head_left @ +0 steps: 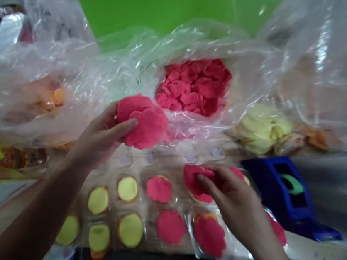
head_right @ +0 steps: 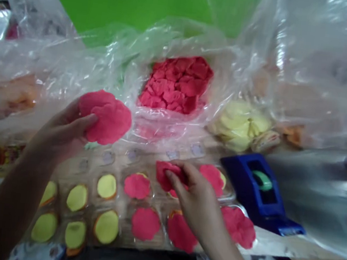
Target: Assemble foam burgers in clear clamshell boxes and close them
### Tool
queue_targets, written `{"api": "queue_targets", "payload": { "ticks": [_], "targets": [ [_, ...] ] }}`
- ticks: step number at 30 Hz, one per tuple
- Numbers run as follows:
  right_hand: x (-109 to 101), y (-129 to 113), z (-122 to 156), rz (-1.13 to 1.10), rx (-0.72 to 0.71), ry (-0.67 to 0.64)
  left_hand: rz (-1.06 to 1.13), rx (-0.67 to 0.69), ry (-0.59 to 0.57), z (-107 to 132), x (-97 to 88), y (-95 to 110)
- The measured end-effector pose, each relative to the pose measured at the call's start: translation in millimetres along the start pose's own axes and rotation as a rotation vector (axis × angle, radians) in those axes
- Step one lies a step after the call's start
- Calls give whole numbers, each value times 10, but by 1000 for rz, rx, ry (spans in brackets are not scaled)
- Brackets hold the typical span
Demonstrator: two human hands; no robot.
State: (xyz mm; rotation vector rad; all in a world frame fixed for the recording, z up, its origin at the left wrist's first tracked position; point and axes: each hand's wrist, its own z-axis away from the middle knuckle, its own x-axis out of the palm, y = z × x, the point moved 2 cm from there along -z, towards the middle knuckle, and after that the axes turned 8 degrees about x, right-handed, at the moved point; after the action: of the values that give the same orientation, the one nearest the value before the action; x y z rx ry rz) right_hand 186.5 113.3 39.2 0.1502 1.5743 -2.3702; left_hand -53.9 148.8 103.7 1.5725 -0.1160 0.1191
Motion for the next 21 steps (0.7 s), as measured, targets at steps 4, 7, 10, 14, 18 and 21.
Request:
{"api": "queue_targets", "payload": {
  "ticks": [4, 7, 10, 14, 18, 21],
  "targets": [
    [571, -16, 98, 31, -43, -277, 102, -93, 228, 501, -460, -132],
    [1024, -30, 137, 35, -53, -498, 122, -181, 380, 875, -703, -265],
    [1349, -27, 128, 145, -136, -535, 144, -232, 426, 1184, -801, -357],
    [1469, -80, 141, 128, -171, -306, 163, -278, 341, 1459, -757, -378],
    [1522, -187, 356, -385, 228, -618, -15, -252, 180, 1585, -596, -339],
    [1594, -272, 555, -720, 484, -857, -488, -31, 220, 1628, -520, -281]
  ]
}}
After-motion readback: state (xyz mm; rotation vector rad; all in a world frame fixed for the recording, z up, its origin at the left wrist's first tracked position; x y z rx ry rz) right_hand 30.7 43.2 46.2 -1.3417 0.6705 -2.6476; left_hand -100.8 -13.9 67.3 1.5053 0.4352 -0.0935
